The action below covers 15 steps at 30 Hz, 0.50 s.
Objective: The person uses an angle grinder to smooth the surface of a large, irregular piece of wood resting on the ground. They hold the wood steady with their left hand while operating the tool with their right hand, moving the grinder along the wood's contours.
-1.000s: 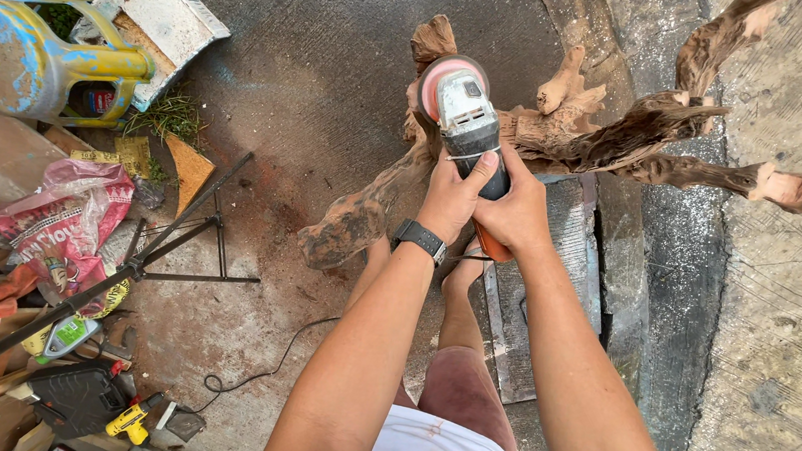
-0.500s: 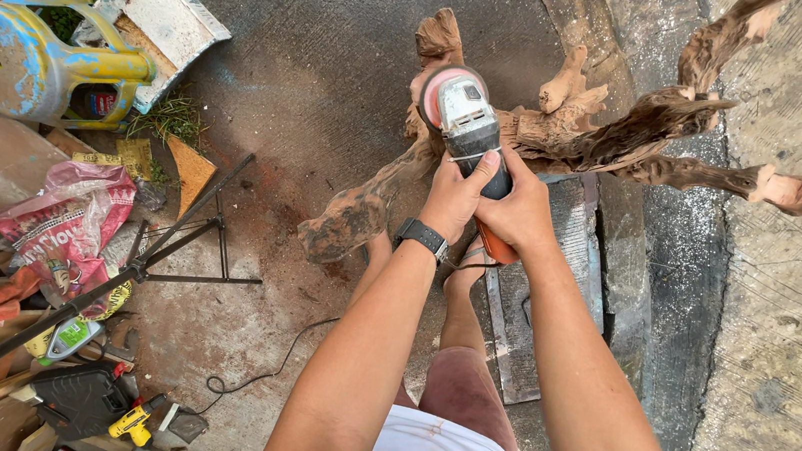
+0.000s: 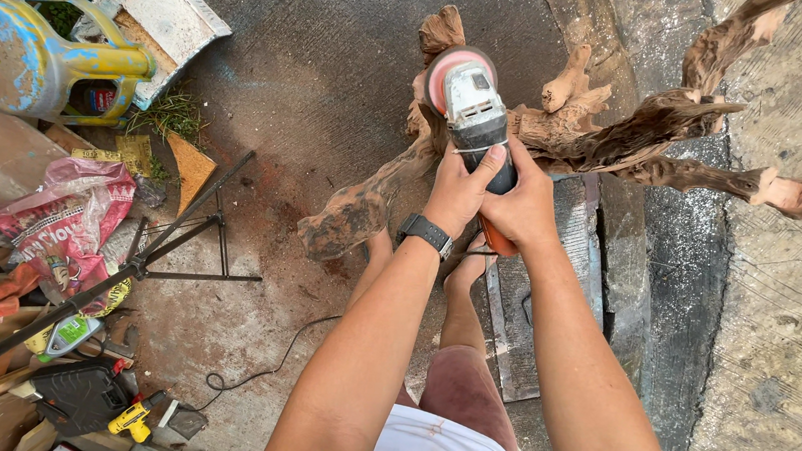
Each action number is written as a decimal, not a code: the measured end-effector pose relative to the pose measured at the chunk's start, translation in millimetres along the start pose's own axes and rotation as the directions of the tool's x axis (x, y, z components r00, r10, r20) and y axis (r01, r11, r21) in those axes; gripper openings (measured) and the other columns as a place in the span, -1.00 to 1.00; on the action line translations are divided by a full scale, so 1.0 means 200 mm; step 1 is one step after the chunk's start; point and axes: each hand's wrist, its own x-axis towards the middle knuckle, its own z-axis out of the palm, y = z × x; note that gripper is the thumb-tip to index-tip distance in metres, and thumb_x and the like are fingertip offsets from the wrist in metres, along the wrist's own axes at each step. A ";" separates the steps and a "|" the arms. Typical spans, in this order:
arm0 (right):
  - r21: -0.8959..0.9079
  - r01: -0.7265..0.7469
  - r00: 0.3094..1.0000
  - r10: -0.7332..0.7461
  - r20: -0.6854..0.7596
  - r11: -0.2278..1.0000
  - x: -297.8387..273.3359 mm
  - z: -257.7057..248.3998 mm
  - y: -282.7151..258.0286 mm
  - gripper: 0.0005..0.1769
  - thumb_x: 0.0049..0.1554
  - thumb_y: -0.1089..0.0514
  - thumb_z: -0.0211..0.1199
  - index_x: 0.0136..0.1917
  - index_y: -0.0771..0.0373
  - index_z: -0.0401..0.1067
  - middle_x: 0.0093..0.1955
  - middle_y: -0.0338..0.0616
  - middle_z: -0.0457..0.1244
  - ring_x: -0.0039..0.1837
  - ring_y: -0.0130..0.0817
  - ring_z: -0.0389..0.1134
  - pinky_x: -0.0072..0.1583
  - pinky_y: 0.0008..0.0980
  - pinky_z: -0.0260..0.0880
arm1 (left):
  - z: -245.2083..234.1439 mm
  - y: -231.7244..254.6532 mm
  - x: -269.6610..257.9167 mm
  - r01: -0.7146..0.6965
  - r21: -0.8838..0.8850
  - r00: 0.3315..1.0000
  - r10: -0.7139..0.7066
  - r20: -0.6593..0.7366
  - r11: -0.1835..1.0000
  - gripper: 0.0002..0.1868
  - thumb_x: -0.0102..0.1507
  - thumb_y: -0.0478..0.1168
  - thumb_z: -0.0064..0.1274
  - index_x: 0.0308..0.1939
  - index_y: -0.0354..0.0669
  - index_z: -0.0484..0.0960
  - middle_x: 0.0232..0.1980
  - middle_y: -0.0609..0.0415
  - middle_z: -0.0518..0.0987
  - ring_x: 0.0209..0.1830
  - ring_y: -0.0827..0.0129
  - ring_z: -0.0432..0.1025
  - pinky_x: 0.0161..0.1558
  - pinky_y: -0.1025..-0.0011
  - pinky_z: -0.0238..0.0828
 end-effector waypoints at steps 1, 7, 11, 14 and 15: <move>0.012 0.017 1.000 -0.017 -0.021 1.000 0.01 0.00 -0.02 -0.22 0.00 -0.12 0.54 0.51 -0.21 0.51 -0.08 0.11 0.47 0.09 0.13 0.54 -0.04 0.14 0.43 | 0.01 0.02 0.01 -0.030 0.014 0.999 0.030 0.010 0.999 -0.22 0.40 0.04 0.34 0.59 -0.17 0.39 0.45 -0.27 0.54 0.55 -0.06 0.35 0.48 -0.14 0.35; 0.012 0.022 0.999 -0.023 0.048 1.000 0.01 -0.04 0.05 -0.19 -0.02 -0.14 0.58 0.50 -0.15 0.52 -0.03 0.13 0.47 0.13 0.16 0.52 0.02 0.17 0.45 | 0.03 0.00 -0.03 -0.014 0.063 0.999 0.016 -0.030 0.998 -0.16 0.38 0.07 0.32 0.60 -0.29 0.34 0.47 -0.40 0.50 0.58 -0.24 0.30 0.52 -0.22 0.27; 0.026 0.036 0.999 -0.037 0.037 0.999 0.02 -0.06 0.02 -0.20 0.01 -0.11 0.58 0.51 -0.14 0.52 0.01 0.16 0.48 0.17 0.20 0.52 0.05 0.16 0.47 | 0.03 0.01 -0.02 -0.044 0.069 0.999 0.045 -0.013 0.997 -0.13 0.38 0.08 0.32 0.61 -0.31 0.32 0.52 -0.44 0.45 0.62 -0.27 0.24 0.56 -0.25 0.20; 0.016 0.036 0.998 -0.036 0.044 0.999 0.02 -0.07 0.01 -0.23 0.05 -0.15 0.54 0.52 -0.18 0.49 0.04 0.11 0.48 0.20 0.17 0.51 0.07 0.17 0.48 | 0.05 0.03 -0.01 -0.067 0.068 0.997 0.069 -0.019 0.995 -0.13 0.38 0.08 0.31 0.63 -0.25 0.31 0.54 -0.37 0.44 0.64 -0.19 0.24 0.59 -0.21 0.20; 0.005 0.017 0.998 -0.017 0.062 1.000 0.02 -0.07 0.03 -0.22 0.01 -0.16 0.56 0.50 -0.20 0.51 0.03 0.09 0.48 0.19 0.14 0.51 0.08 0.15 0.48 | 0.05 0.03 -0.02 -0.075 0.033 0.997 0.076 -0.004 0.997 -0.09 0.39 0.11 0.29 0.65 -0.32 0.26 0.57 -0.44 0.38 0.64 -0.30 0.19 0.60 -0.28 0.14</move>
